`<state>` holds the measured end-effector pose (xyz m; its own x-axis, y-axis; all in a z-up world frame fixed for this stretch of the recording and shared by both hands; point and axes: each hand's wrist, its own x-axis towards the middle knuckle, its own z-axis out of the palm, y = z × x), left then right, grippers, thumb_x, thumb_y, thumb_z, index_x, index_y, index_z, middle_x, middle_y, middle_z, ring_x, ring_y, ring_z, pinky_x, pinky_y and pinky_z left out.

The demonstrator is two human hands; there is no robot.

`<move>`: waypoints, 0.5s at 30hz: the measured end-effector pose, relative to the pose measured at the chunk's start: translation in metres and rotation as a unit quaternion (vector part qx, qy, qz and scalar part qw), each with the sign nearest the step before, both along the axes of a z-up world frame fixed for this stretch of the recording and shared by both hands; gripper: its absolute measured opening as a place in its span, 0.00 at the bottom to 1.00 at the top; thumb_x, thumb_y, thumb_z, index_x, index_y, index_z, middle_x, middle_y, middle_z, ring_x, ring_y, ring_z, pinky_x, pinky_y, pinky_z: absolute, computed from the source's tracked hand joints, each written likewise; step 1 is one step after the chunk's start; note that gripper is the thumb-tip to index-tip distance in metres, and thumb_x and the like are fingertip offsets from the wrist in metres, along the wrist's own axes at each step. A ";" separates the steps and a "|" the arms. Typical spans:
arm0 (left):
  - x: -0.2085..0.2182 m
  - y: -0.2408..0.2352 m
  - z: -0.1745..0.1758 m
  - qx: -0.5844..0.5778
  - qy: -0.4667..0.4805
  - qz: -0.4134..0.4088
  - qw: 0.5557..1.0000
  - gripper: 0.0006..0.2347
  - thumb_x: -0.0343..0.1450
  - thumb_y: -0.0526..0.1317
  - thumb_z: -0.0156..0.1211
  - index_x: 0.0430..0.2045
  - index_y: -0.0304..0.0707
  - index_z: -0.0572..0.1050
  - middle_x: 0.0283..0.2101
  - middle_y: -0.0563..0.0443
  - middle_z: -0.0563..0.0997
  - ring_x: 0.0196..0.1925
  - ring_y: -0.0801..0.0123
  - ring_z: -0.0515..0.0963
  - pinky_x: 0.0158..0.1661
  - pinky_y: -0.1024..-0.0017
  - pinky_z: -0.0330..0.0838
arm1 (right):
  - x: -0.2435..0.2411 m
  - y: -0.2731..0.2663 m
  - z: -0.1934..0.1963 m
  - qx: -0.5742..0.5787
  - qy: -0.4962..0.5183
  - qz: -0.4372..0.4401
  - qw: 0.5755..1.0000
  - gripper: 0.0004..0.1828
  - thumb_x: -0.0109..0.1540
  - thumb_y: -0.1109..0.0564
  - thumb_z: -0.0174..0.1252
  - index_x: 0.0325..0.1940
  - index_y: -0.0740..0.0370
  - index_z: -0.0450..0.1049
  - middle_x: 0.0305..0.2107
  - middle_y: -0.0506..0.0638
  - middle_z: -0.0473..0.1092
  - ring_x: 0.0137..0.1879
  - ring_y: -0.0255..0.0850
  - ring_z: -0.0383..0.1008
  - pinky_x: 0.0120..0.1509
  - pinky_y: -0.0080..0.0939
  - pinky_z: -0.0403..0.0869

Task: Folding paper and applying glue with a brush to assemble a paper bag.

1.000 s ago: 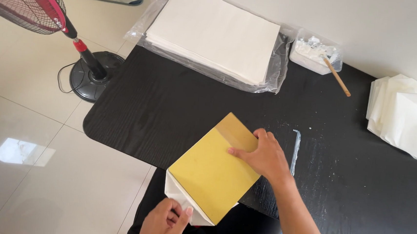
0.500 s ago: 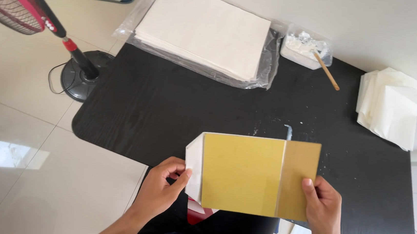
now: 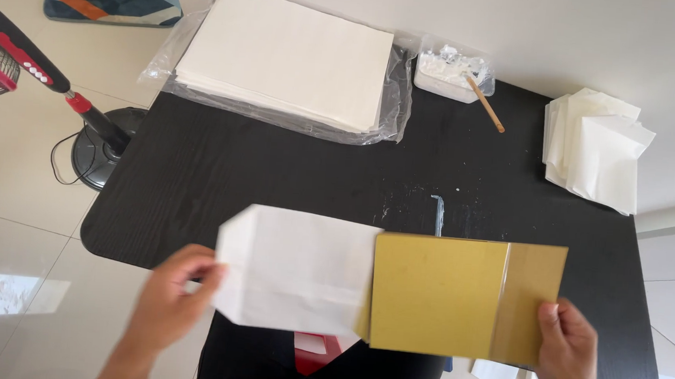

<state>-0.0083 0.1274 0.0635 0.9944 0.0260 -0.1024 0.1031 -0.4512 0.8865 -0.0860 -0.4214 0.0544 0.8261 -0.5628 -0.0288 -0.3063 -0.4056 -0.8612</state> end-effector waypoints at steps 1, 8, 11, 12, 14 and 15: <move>-0.002 0.015 -0.004 0.000 -0.001 -0.001 1.000 0.09 0.71 0.43 0.60 0.25 0.39 0.82 0.31 0.60 0.81 0.34 0.78 0.79 0.38 0.78 0.69 | 0.013 0.005 0.017 0.000 -0.001 -0.001 1.000 0.22 0.75 0.46 0.53 0.32 0.61 0.68 0.24 0.43 0.61 0.31 0.33 0.56 0.30 0.35 0.56; -0.024 0.083 0.008 0.027 -0.094 0.205 0.974 0.08 0.81 0.39 0.59 0.43 0.31 0.78 0.31 0.54 0.76 0.36 0.75 0.69 0.40 0.76 0.64 | 0.132 0.041 0.076 -0.144 0.087 0.161 0.973 0.12 0.67 0.48 0.57 0.42 0.58 0.79 0.32 0.42 0.72 0.38 0.32 0.66 0.41 0.37 0.63; -0.029 0.076 0.015 0.028 -0.140 0.208 0.968 0.08 0.83 0.36 0.57 0.41 0.26 0.76 0.28 0.51 0.72 0.33 0.73 0.67 0.38 0.76 0.61 | 0.192 0.101 0.099 -0.162 0.134 0.296 0.932 0.15 0.63 0.43 0.61 0.45 0.52 0.84 0.34 0.39 0.79 0.39 0.28 0.72 0.44 0.33 0.67; -0.030 0.072 0.014 0.017 -0.172 0.207 0.963 0.08 0.84 0.34 0.56 0.39 0.24 0.75 0.28 0.50 0.71 0.31 0.72 0.65 0.36 0.77 0.59 | 0.213 0.124 0.109 -0.164 0.155 0.378 0.898 0.16 0.62 0.40 0.61 0.43 0.49 0.85 0.33 0.38 0.81 0.37 0.27 0.72 0.43 0.32 0.66; -0.027 0.057 0.014 -0.002 -0.201 0.196 0.960 0.07 0.83 0.31 0.57 0.39 0.21 0.75 0.34 0.45 0.74 0.35 0.68 0.69 0.38 0.75 0.62 | 0.243 0.148 0.090 -0.141 0.152 0.411 0.888 0.15 0.59 0.40 0.65 0.42 0.49 0.86 0.27 0.37 0.74 0.33 0.27 0.65 0.39 0.32 0.61; -0.025 0.050 0.014 -0.019 -0.228 0.190 0.955 0.06 0.82 0.29 0.57 0.39 0.18 0.75 0.40 0.40 0.78 0.39 0.65 0.73 0.40 0.73 0.65 | 0.259 0.161 0.081 -0.119 0.147 0.449 0.873 0.15 0.57 0.40 0.69 0.40 0.48 0.87 0.21 0.37 0.68 0.29 0.27 0.58 0.36 0.32 0.56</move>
